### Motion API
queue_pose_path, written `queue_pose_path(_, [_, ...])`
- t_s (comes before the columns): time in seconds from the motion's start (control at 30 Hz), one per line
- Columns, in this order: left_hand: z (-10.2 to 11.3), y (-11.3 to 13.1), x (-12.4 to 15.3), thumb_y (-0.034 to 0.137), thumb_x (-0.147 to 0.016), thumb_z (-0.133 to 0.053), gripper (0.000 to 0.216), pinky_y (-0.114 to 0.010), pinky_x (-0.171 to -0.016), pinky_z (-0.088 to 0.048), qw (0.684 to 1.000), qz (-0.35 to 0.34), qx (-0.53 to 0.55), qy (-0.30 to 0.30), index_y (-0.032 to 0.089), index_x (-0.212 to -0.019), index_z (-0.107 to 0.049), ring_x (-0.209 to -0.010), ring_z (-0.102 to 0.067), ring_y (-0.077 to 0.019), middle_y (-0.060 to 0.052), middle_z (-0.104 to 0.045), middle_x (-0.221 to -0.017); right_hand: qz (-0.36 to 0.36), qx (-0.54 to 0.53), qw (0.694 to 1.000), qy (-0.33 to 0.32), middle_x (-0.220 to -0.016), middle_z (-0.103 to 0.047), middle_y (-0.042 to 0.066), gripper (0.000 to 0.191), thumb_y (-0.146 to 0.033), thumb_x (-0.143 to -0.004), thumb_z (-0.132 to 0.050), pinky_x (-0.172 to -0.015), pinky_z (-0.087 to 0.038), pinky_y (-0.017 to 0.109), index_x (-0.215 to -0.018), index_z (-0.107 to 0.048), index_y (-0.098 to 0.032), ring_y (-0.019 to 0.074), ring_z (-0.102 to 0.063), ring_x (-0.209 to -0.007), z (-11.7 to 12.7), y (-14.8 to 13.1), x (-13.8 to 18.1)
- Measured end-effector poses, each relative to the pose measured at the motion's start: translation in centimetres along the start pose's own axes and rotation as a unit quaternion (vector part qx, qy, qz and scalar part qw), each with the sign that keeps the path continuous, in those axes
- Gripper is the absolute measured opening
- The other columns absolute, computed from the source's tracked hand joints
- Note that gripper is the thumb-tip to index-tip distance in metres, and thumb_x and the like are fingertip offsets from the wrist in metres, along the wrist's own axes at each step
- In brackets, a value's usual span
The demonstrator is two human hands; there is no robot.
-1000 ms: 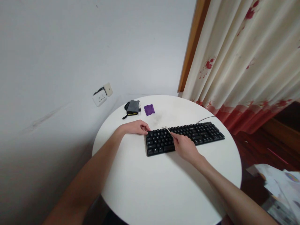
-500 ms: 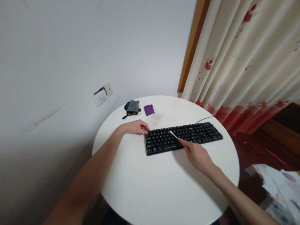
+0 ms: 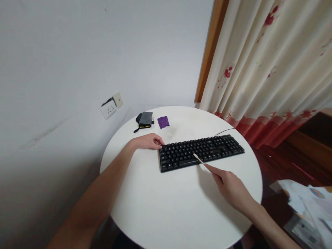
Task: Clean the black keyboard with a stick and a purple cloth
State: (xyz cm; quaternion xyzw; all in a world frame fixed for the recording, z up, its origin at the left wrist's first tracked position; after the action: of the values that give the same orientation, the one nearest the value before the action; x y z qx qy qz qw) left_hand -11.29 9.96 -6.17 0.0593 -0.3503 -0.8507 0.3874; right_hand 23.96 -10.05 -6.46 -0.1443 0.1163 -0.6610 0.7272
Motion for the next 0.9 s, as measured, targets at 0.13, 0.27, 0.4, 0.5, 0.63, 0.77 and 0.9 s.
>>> queue_pose_path(0.13, [0.0,0.1,0.1,0.036,-0.077,-0.064,0.033,-0.025,-0.072,-0.043,1.000,0.000,0.001,0.000,0.017,-0.103,-0.073,-0.080,-0.060,-0.0162,-0.005,-0.071,-0.090,-0.005,-0.004,1.000,-0.011,-0.093,-0.074,0.005,0.046,-0.031,-0.097,-0.032,-0.069,-0.045,0.030,-0.139,-0.050,-0.037,0.0257,-0.070,-0.085,0.3,0.8,1.0])
queue_pose_path(0.27, [0.0,0.1,0.0,0.037,-0.078,-0.064,0.033,-0.025,-0.072,-0.043,1.000,-0.002,0.002,-0.001,0.017,-0.103,-0.072,-0.080,-0.060,-0.0163,-0.004,-0.071,-0.090,-0.025,0.025,0.999,-0.013,-0.096,-0.074,0.006,0.047,-0.032,-0.096,-0.032,-0.069,-0.046,0.032,-0.140,-0.050,-0.036,0.0280,-0.070,-0.088,0.7,1.7,1.8])
queue_pose_path(0.4, [0.0,-0.2,-0.1,0.037,-0.078,-0.065,0.033,-0.025,-0.072,-0.043,1.000,-0.001,0.000,-0.004,0.018,-0.103,-0.072,-0.081,-0.060,-0.0167,-0.004,-0.072,-0.092,-0.026,0.031,0.999,-0.013,-0.099,-0.074,0.008,0.047,-0.033,-0.097,-0.031,-0.071,-0.048,0.033,-0.139,-0.052,-0.033,0.0290,-0.070,-0.091,0.9,2.3,2.4])
queue_pose_path(0.5, [0.0,-0.2,-0.1,0.036,-0.078,-0.065,0.033,-0.025,-0.071,-0.043,1.000,-0.002,0.000,-0.003,0.017,-0.104,-0.072,-0.081,-0.060,-0.0165,-0.004,-0.072,-0.092,-0.020,0.017,1.000,-0.007,-0.101,-0.074,0.008,0.047,-0.032,-0.096,-0.032,-0.076,-0.050,0.034,-0.136,-0.056,-0.031,0.0280,-0.070,-0.092,1.0,2.6,2.9])
queue_pose_path(0.63, [0.0,0.0,-0.1,0.034,-0.077,-0.064,0.032,-0.024,-0.071,-0.043,1.000,-0.004,0.001,0.000,0.016,-0.102,-0.073,-0.079,-0.060,-0.0162,-0.004,-0.072,-0.090,-0.012,-0.022,0.999,0.021,-0.102,-0.074,0.008,0.046,-0.033,-0.095,-0.035,-0.081,-0.051,0.034,-0.133,-0.059,-0.027,0.0261,-0.070,-0.092,1.7,2.6,3.3])
queue_pose_path(0.77, [0.0,0.0,-0.1,0.035,-0.076,-0.065,0.032,-0.024,-0.070,-0.043,1.000,-0.002,0.007,0.000,0.017,-0.102,-0.073,-0.079,-0.059,-0.0161,-0.004,-0.072,-0.090,-0.004,-0.051,0.997,0.060,-0.091,-0.074,0.009,0.048,-0.036,-0.096,-0.034,-0.075,-0.052,0.033,-0.137,-0.055,-0.023,0.0250,-0.071,-0.081,2.4,1.4,2.1])
queue_pose_path(0.9, [0.0,0.0,-0.1,0.035,-0.076,-0.065,0.033,-0.024,-0.072,-0.043,1.000,0.001,0.006,-0.001,0.018,-0.103,-0.073,-0.080,-0.059,-0.0160,-0.004,-0.072,-0.090,0.031,-0.062,0.994,0.083,-0.097,-0.074,0.009,0.044,-0.031,-0.097,-0.035,-0.079,-0.051,0.033,-0.133,-0.059,-0.024,0.0249,-0.070,-0.089,1.8,-0.9,-1.5])
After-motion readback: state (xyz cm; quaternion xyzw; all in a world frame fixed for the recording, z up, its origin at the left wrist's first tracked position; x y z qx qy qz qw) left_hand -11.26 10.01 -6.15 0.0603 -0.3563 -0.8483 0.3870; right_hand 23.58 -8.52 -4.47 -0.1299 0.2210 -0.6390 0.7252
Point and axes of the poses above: each hand's wrist, its own x-axis away from the middle knuckle, its own z-axis out of the back of the hand, y = z × x, the point moved 1 cm from there along -x, towards the middle knuckle
